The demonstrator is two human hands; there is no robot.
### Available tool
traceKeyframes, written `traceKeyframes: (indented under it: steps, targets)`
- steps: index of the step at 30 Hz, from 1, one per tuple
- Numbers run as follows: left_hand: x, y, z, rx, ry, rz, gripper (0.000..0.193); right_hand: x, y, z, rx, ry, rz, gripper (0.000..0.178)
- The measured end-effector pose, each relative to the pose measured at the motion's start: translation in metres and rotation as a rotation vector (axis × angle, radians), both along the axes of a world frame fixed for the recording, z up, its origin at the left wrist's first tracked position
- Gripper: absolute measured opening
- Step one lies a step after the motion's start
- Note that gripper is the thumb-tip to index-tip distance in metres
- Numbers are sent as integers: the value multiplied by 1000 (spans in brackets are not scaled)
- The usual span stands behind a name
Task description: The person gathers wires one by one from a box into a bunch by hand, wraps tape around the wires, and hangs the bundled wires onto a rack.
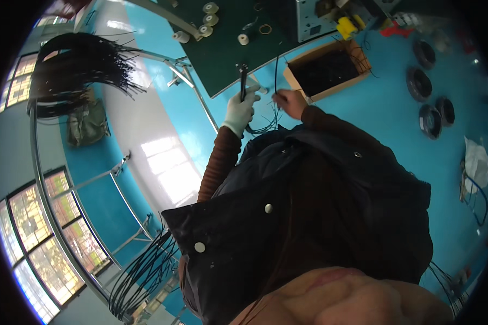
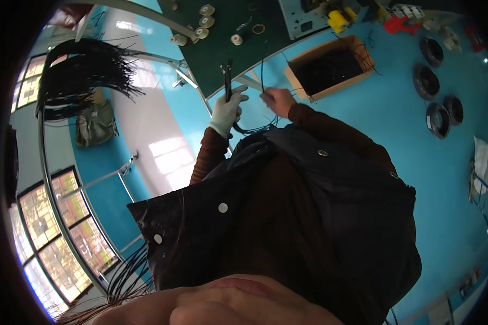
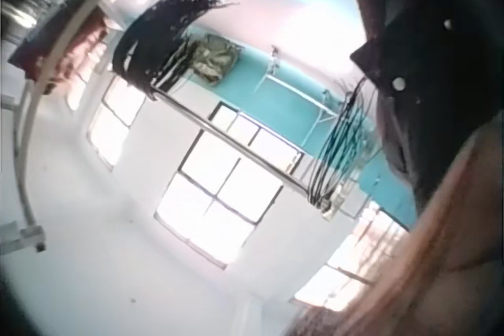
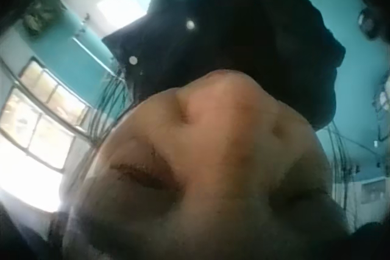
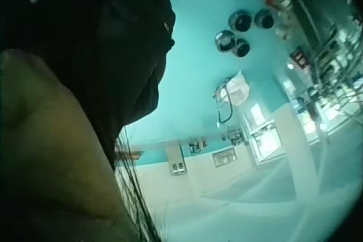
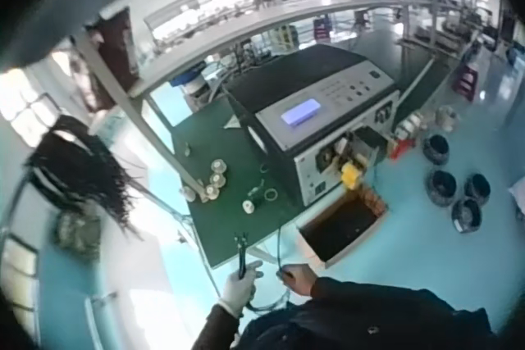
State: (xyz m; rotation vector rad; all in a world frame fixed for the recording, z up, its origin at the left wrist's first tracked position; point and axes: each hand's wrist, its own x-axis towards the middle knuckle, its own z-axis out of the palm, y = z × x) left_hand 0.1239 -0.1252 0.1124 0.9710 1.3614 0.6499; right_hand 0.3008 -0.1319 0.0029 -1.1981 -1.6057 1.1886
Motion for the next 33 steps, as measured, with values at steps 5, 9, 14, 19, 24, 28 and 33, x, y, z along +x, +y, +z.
traceKeyframes:
  steps: [5,9,14,19,24,28,33]
  targets:
    - [5,9,-1,34,-13,-47,31,-21,-21,31,50,-112,157,22]
    - [-1,10,-9,52,-67,-141,27,-28,-27,25,146,-154,158,21]
    - [-1,0,-11,98,-16,-114,23,-14,-18,27,-105,-121,413,29]
    - [-16,0,-29,219,-87,-224,31,56,32,-46,-280,216,-200,14]
    - [-17,-12,-29,178,-211,-182,30,85,82,4,-528,345,-495,47]
    - [-5,-21,-20,286,-92,-118,32,94,99,11,-499,636,-484,58]
    - [-9,-28,-13,83,-87,-118,31,105,114,10,-397,944,-405,41]
